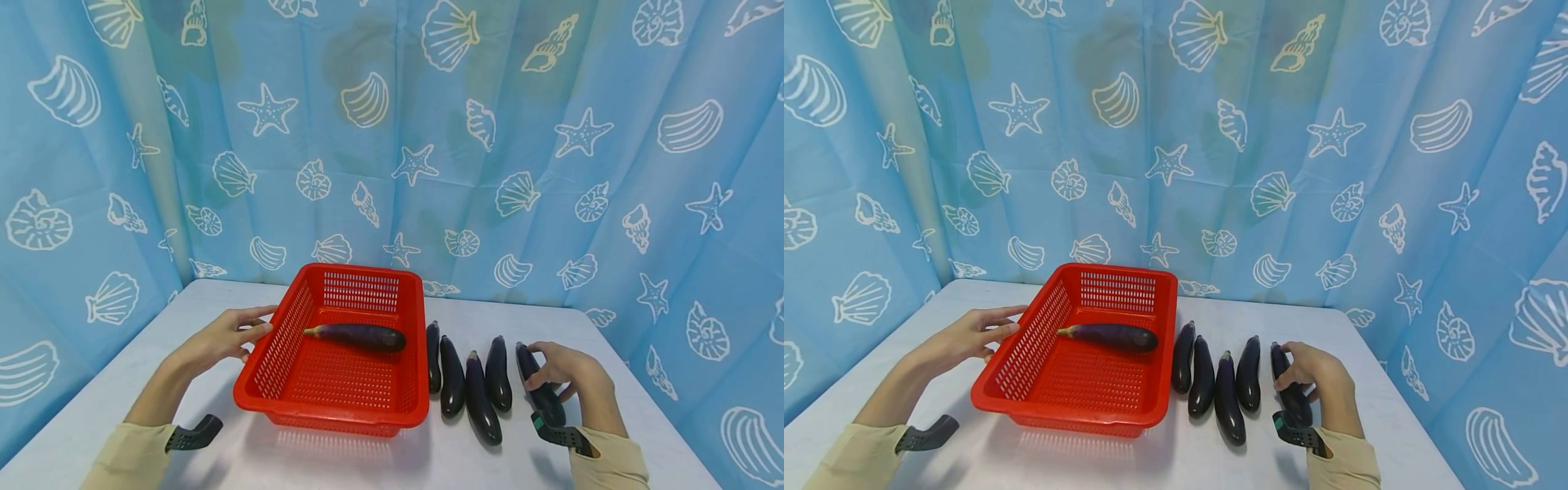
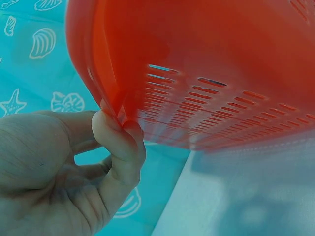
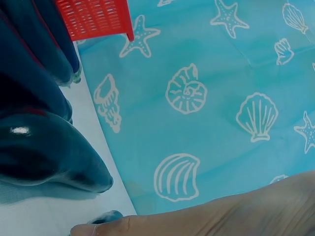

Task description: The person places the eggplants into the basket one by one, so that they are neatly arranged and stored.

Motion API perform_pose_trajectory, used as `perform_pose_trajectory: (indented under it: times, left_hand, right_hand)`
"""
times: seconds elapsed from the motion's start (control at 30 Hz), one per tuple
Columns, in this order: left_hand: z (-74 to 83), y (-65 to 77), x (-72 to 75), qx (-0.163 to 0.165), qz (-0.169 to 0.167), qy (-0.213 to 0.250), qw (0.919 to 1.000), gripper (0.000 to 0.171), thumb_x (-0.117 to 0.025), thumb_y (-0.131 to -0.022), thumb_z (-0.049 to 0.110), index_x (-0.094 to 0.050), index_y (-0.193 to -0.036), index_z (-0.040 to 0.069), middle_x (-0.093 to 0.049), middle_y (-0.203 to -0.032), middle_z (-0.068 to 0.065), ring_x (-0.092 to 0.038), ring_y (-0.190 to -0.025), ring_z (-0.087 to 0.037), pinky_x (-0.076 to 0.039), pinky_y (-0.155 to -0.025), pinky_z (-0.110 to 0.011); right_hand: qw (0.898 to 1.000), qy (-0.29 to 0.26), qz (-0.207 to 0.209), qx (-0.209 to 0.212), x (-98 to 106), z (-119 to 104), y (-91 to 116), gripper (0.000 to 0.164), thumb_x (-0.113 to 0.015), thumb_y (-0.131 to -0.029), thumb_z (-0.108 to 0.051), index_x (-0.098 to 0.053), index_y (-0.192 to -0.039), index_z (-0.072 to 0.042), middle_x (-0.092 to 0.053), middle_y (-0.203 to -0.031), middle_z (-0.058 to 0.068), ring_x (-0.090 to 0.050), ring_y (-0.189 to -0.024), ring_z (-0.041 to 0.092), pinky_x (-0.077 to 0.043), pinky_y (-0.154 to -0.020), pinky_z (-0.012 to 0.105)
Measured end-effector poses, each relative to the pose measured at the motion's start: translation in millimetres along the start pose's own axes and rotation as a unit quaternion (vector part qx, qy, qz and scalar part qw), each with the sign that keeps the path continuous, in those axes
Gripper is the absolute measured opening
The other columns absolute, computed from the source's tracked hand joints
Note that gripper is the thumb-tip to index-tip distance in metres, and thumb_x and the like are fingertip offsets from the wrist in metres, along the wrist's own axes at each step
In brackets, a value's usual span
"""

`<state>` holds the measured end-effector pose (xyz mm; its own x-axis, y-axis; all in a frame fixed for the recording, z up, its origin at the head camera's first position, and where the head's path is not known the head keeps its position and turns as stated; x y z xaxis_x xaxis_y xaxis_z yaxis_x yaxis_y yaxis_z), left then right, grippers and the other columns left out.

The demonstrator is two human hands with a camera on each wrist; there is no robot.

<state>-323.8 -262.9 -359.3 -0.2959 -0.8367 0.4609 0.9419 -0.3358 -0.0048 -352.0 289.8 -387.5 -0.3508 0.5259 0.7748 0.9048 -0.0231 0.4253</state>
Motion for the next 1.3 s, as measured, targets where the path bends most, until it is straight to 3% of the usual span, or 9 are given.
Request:
perform_pose_trajectory:
  times: [0.4,1.3]
  left_hand:
    - [0.6,0.1,-0.4,-0.001,0.002,-0.002,1.0000,0.066,-0.059,-0.098,0.027,-0.030,-0.153,0.004,-0.062,-0.126,-0.023,-0.065,-0.097,-0.024,-0.060,-0.073,-0.034]
    - [-0.6,0.3,0.0,-0.004,0.001,-0.002,1.0000,0.066,-0.058,-0.099,0.027,-0.030,-0.153,0.004,-0.062,-0.128,-0.024,-0.065,-0.098,-0.024,-0.060,-0.073,-0.033]
  right_hand:
    - [0.999,0.043,0.007,0.007,1.2,4.9,-2.9,0.090,-0.083,-0.076,-0.018,-0.031,-0.147,0.001,-0.038,-0.136,0.039,-0.062,-0.102,0.041,-0.058,-0.077,0.049]
    - [0.999,0.046,0.014,-0.003,0.4,9.3,-5.7,0.073,-0.081,-0.078,-0.021,-0.046,-0.136,0.007,-0.056,-0.116,0.030,-0.063,-0.093,0.033,-0.058,-0.077,0.049]
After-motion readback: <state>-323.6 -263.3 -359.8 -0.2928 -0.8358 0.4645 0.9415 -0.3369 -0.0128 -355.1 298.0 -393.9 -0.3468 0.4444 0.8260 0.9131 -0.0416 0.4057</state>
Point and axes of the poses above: each hand's wrist, its own y-axis away from the middle knuckle, its own x-axis out of the back of the hand, z = x × y, the point moved 5 cm from there along -y, towards the middle knuckle
